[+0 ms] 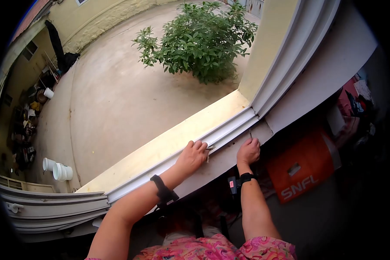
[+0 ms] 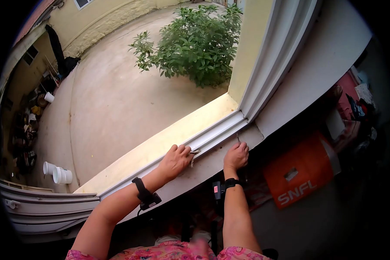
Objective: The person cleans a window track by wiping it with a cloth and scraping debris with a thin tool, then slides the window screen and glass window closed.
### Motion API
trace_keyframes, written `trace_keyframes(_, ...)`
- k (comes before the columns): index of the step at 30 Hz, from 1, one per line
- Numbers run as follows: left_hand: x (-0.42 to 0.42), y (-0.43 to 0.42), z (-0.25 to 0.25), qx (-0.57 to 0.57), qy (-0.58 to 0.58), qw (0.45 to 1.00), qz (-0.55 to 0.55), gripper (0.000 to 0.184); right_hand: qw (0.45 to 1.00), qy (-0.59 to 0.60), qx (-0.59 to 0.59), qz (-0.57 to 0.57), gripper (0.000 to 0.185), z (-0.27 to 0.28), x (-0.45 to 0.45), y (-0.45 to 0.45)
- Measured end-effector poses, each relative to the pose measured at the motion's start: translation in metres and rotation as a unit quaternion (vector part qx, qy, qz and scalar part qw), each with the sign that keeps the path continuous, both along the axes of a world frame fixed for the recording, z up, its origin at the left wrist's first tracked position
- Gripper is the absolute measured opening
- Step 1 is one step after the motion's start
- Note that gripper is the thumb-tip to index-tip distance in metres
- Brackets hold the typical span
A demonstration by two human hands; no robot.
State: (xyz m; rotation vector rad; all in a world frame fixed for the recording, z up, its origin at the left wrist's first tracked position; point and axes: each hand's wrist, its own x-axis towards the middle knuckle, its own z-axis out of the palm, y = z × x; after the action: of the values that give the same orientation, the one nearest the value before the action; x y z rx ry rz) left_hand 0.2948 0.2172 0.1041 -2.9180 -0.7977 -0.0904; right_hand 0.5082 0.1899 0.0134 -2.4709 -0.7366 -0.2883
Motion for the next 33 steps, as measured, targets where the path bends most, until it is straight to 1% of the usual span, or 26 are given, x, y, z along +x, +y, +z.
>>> trace_keyframes(1, -0.003, -0.003, 0.0, 0.039, 0.023, 0.999, -0.004, 0.011, 1.0, 0.001, 0.0, 0.0, 0.02, 0.0, 0.0, 0.0)
trace_keyframes(2, -0.007, -0.006, 0.002, 0.039, 0.024, 0.999, -0.004, 0.011, 1.0, -0.002, -0.005, -0.001, 0.02, 0.001, 0.0, -0.001)
trace_keyframes(4, -0.018, -0.011, 0.008, 0.024, 0.1, 0.995, -0.007, 0.015, 1.0, -0.002, -0.009, 0.0, 0.02, 0.0, -0.001, -0.001)
trace_keyframes(5, -0.024, -0.012, 0.01, 0.025, 0.103, 0.994, -0.005, 0.015, 1.0, 0.002, -0.01, -0.001, 0.02, -0.002, 0.001, 0.0)
trace_keyframes(7, -0.036, -0.013, 0.012, 0.026, 0.111, 0.993, -0.036, 0.019, 1.0, 0.007, -0.008, 0.0, 0.02, -0.002, 0.001, 0.001)
trace_keyframes(8, -0.043, -0.013, 0.009, 0.027, 0.112, 0.993, -0.035, 0.019, 1.0, 0.007, -0.002, 0.0, 0.02, -0.003, 0.001, 0.0)
trace_keyframes(10, -0.058, -0.012, 0.005, 0.029, 0.037, 0.996, -0.072, 0.016, 1.0, 0.008, 0.006, 0.002, 0.019, -0.002, 0.001, 0.0)
trace_keyframes(11, -0.063, -0.012, 0.003, 0.029, 0.038, 0.996, -0.072, 0.016, 1.0, 0.007, 0.006, 0.002, 0.02, -0.001, 0.0, 0.0)
trace_keyframes(13, -0.071, -0.011, 0.006, -0.042, 0.029, 0.995, -0.082, 0.018, 1.0, 0.007, 0.007, 0.003, 0.02, -0.002, 0.0, -0.001)
trace_keyframes(17, -0.08, -0.012, 0.016, -0.056, 0.029, 0.995, -0.078, 0.025, 1.0, 0.009, 0.022, 0.005, 0.02, 0.0, 0.0, 0.0)
trace_keyframes(19, -0.079, -0.014, 0.027, -0.099, 0.069, 0.99, -0.072, 0.029, 1.0, 0.014, 0.017, 0.005, 0.02, 0.002, 0.0, 0.0)
trace_keyframes(20, -0.078, -0.013, 0.025, -0.099, 0.069, 0.99, -0.073, 0.029, 1.0, 0.012, 0.011, 0.0, 0.019, 0.003, -0.001, 0.0)
trace_keyframes(22, -0.077, -0.01, 0.022, -0.053, 0.052, 0.994, -0.083, 0.028, 1.0, 0.01, 0.006, -0.006, 0.019, 0.003, -0.001, 0.0)
trace_keyframes(23, -0.075, -0.006, 0.023, -0.052, 0.053, 0.994, -0.086, 0.028, 1.0, 0.008, 0.007, -0.003, 0.019, 0.001, -0.001, 0.0)
trace_keyframes(25, -0.066, 0.003, 0.028, -0.085, 0.112, 0.979, -0.145, 0.025, 1.0, 0.006, 0.008, -0.004, 0.019, -0.002, 0.002, 0.0)
trace_keyframes(32, -0.037, 0.008, 0.017, -0.036, 0.119, 0.977, -0.174, 0.023, 1.0, 0.01, 0.0, -0.004, 0.018, 0.001, 0.001, 0.0)
trace_keyframes(33, -0.029, 0.008, 0.014, 0.006, 0.107, 0.98, -0.166, 0.022, 1.0, 0.007, -0.005, -0.001, 0.018, 0.0, 0.001, -0.001)
